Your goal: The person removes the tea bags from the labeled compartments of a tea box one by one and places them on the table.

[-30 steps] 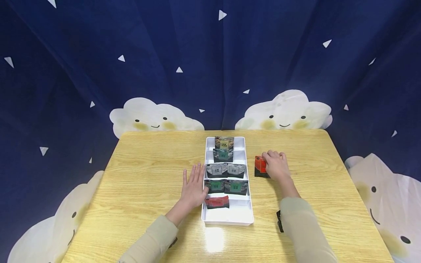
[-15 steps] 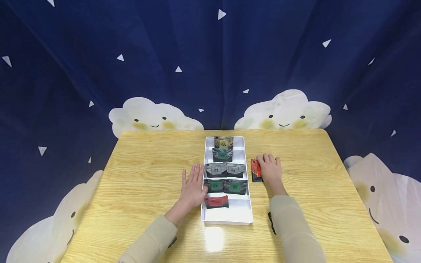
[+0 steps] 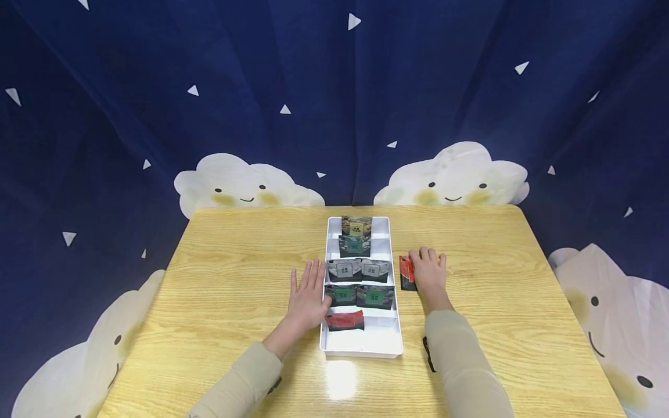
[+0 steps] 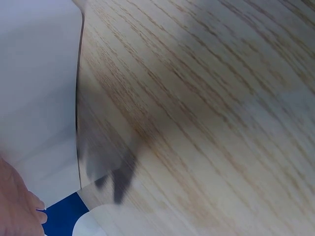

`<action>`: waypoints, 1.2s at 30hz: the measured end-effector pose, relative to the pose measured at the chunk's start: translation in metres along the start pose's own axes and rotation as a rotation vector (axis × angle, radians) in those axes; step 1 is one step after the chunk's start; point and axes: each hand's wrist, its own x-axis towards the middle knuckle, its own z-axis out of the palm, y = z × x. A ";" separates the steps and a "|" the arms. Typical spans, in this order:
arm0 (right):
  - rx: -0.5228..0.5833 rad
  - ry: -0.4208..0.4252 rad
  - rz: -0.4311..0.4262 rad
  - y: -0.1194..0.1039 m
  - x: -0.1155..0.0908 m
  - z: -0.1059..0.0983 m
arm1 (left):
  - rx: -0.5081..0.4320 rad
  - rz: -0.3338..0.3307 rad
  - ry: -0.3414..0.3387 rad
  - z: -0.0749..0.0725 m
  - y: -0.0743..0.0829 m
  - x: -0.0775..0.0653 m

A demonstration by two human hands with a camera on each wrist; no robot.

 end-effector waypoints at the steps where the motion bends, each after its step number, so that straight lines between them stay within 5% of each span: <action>1: 0.005 -0.008 0.007 0.000 0.000 0.000 | 0.001 0.000 0.000 0.000 0.000 0.000; 23: 0.110 -0.050 0.095 -0.003 0.006 -0.011 | -0.010 -0.001 -0.005 0.000 -0.001 0.000; 31: 0.191 0.101 0.072 -0.016 0.002 -0.032 | -0.001 0.001 0.003 0.003 0.000 0.001; 36: 0.219 0.236 -0.030 -0.035 -0.010 -0.055 | 0.017 0.005 0.010 0.003 -0.001 0.001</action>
